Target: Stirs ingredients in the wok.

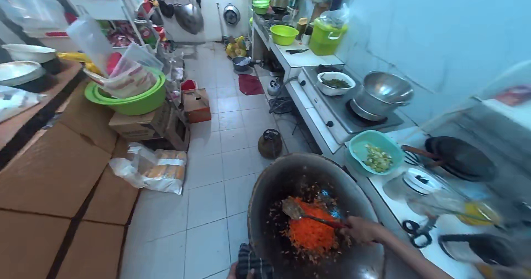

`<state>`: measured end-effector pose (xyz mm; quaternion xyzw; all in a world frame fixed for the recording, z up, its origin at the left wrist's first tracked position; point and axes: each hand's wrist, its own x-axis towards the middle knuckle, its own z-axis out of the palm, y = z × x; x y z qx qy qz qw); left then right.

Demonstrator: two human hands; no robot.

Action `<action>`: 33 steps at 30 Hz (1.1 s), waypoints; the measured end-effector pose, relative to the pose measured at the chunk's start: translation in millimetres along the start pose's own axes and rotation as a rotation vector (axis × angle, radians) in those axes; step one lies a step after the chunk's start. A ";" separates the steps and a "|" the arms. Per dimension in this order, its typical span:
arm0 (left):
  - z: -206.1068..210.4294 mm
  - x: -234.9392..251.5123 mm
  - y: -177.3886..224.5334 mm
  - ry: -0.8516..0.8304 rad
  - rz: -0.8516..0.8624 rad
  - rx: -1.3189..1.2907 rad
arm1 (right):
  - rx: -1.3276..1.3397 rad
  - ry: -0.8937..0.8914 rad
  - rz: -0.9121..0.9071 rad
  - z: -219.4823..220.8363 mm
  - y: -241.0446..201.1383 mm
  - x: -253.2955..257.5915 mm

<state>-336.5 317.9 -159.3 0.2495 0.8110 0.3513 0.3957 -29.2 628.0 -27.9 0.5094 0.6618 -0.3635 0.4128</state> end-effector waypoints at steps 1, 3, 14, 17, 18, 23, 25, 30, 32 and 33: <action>-1.3 -0.1 -1.5 -0.004 0.006 -0.008 | 0.004 0.034 -0.009 1.7 6.3 -5.4; -1.6 -2.4 -4.6 0.005 0.009 -0.038 | -0.077 0.135 0.035 -3.1 15.8 -40.4; 7.7 -0.9 -1.0 0.097 -0.009 -0.008 | -0.109 0.260 0.248 26.0 21.3 -54.7; 7.2 0.6 -4.5 0.099 -0.020 -0.031 | -0.183 0.369 0.171 68.9 6.8 -51.0; 7.1 1.3 -5.5 0.100 -0.023 -0.033 | -0.203 0.393 0.160 79.3 8.8 -58.7; 8.4 3.2 -6.8 0.117 -0.025 -0.023 | -0.102 0.499 0.177 71.0 32.4 -96.6; 7.9 4.0 -6.0 0.124 -0.025 -0.008 | -0.068 0.518 0.228 61.2 18.3 -89.1; 3.7 6.6 0.6 0.101 -0.018 -0.003 | 0.050 0.470 0.076 94.3 -3.3 -33.0; 0.5 7.0 1.3 0.086 -0.024 -0.009 | 0.133 0.392 -0.007 115.2 4.0 -48.8; -0.1 6.8 1.1 0.073 -0.030 -0.014 | 0.151 0.373 -0.010 123.7 6.7 -69.4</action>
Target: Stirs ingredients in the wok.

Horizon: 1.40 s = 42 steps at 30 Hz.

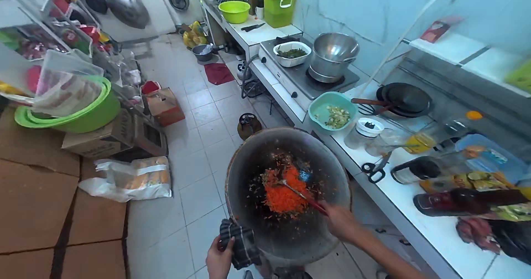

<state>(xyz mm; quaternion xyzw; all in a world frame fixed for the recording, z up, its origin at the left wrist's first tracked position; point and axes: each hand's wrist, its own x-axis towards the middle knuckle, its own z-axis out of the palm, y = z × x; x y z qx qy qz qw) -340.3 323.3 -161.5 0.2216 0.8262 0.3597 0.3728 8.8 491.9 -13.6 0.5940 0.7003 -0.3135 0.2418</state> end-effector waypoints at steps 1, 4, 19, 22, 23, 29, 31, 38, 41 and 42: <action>0.9 0.5 -0.2 -0.004 -0.007 -0.001 | -0.006 -0.005 0.025 -3.9 -0.9 -26.4; 3.7 -2.1 -1.3 0.017 -0.027 0.010 | -0.063 -0.047 0.142 -1.4 -19.1 -84.7; 6.1 4.2 4.9 0.026 -0.033 0.036 | 0.060 0.082 0.278 54.2 -23.6 26.3; 3.8 3.7 4.1 0.018 -0.051 0.015 | 0.177 0.069 0.086 77.5 -15.8 46.5; 2.1 4.3 3.9 0.016 -0.051 0.015 | 0.163 0.023 0.050 69.0 -10.3 38.0; 2.2 8.4 0.1 0.019 -0.037 -0.007 | 0.229 0.150 0.158 -0.9 -31.0 32.8; 3.3 8.0 -0.5 0.013 -0.026 -0.007 | 0.229 0.175 0.155 19.4 -40.7 64.1; 0.7 11.1 4.1 0.029 -0.041 -0.012 | 0.109 -0.110 0.081 36.2 -61.6 -44.7; 1.4 12.7 3.1 0.024 -0.041 -0.004 | 0.122 -0.020 0.168 66.9 -61.7 -2.2; 2.1 13.8 4.8 0.019 -0.035 -0.008 | 0.125 0.013 0.181 63.8 -62.6 13.7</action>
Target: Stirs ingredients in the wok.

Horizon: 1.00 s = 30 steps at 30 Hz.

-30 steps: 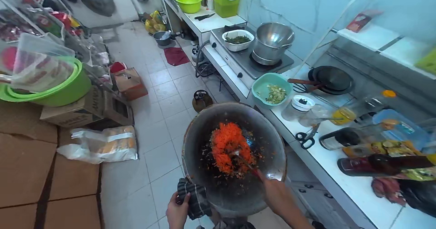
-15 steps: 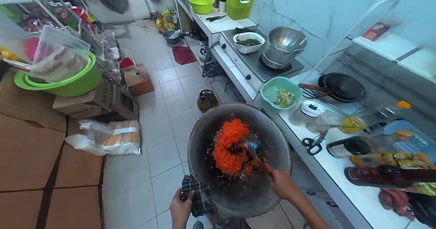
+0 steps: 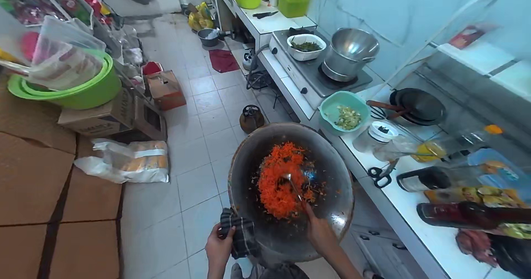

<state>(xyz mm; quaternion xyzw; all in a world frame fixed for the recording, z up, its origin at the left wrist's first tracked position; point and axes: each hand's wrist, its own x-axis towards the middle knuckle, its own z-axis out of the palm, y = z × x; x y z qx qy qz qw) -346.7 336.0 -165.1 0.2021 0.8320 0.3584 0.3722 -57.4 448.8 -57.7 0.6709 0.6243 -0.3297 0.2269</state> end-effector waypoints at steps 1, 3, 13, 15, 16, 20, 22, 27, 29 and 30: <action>0.8 -0.8 0.5 -0.005 0.002 -0.003 | 0.004 0.013 -0.004 -7.3 -2.0 4.8; -2.3 0.2 -0.3 -0.006 0.005 -0.006 | -0.001 -0.034 -0.064 -26.5 -5.9 -20.9; 0.3 -1.3 1.4 0.008 -0.002 0.011 | 0.019 0.080 -0.034 5.8 -3.0 23.5; -1.0 -0.6 -0.8 0.014 0.006 0.010 | 0.045 -0.001 -0.150 4.2 8.0 16.8; -1.2 -0.2 -2.0 0.013 0.010 0.006 | 0.021 -0.056 -0.174 -5.1 16.3 6.0; -1.1 -0.5 -0.5 0.014 -0.006 0.023 | 0.006 -0.030 -0.017 -48.8 13.6 -10.6; 0.7 -0.1 0.8 0.012 -0.010 0.026 | 0.066 0.117 0.000 -36.1 1.5 12.7; -5.7 -0.3 -4.3 -0.038 0.024 -0.047 | 0.269 -0.126 -0.276 -18.5 24.8 27.8; -5.7 -2.4 -10.1 -0.050 0.027 -0.097 | 0.506 -0.228 -0.320 -35.8 50.0 12.8; -5.2 -3.1 -12.2 -0.049 0.034 -0.112 | 0.583 -0.261 -0.313 -41.9 62.0 8.8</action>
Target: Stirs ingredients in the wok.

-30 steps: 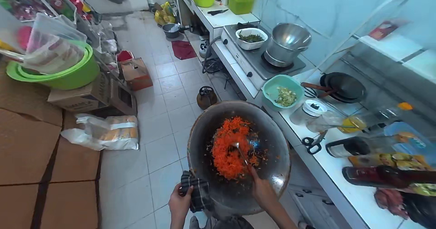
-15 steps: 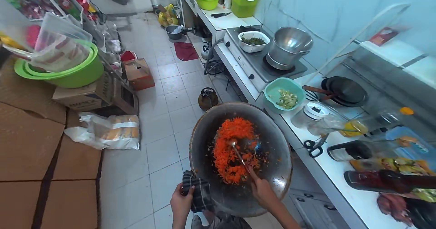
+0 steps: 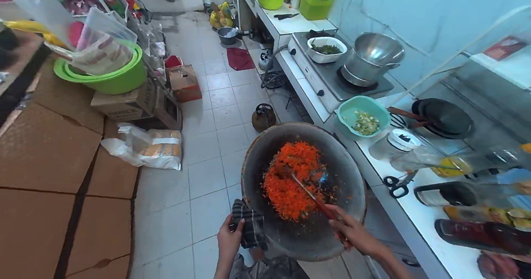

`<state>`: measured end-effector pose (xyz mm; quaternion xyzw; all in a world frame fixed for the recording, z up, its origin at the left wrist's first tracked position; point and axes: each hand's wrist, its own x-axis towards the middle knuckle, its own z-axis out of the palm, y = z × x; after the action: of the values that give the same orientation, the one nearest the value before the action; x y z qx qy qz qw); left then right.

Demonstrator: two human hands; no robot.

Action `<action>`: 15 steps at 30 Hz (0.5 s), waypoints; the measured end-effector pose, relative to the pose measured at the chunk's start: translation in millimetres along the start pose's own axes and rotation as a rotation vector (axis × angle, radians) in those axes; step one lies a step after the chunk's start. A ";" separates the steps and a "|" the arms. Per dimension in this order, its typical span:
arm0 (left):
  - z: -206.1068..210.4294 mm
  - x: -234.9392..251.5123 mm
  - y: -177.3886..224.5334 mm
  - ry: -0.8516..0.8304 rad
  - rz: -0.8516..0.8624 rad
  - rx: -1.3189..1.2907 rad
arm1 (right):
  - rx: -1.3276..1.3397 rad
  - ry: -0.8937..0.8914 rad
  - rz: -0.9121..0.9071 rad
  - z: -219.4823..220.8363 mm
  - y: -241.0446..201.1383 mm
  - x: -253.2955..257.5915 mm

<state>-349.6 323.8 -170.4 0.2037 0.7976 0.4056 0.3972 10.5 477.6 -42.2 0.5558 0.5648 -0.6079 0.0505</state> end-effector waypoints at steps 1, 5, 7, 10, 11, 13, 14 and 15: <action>0.6 -0.3 -0.7 0.002 0.002 -0.008 | -0.021 -0.004 0.022 -10.8 5.4 -5.2; 0.7 1.5 3.5 -0.009 0.010 0.015 | -0.611 0.128 0.098 -52.9 -6.1 -15.0; -1.2 0.7 3.6 -0.012 0.010 0.017 | -0.842 0.090 0.145 -72.2 -28.5 -22.8; 1.2 -0.6 4.2 0.002 0.002 0.006 | -1.053 -0.087 0.262 -93.1 -80.0 -39.9; 1.5 -1.0 4.5 0.006 0.003 0.005 | -1.112 -0.170 0.307 -93.3 -95.0 -42.4; 1.3 -0.3 5.9 0.007 0.002 0.020 | -1.185 -0.329 0.378 -79.1 -110.6 -39.2; 1.3 -0.2 6.5 0.007 0.001 0.036 | -1.179 -0.382 0.397 -65.8 -111.8 -34.1; 1.1 -0.3 6.6 0.009 -0.001 0.055 | -1.143 -0.401 0.393 -50.2 -108.9 -26.1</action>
<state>-348.5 328.0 -165.3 0.2121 0.8104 0.3841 0.3882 -23.6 538.9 58.4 0.4097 0.6672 -0.2822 0.5545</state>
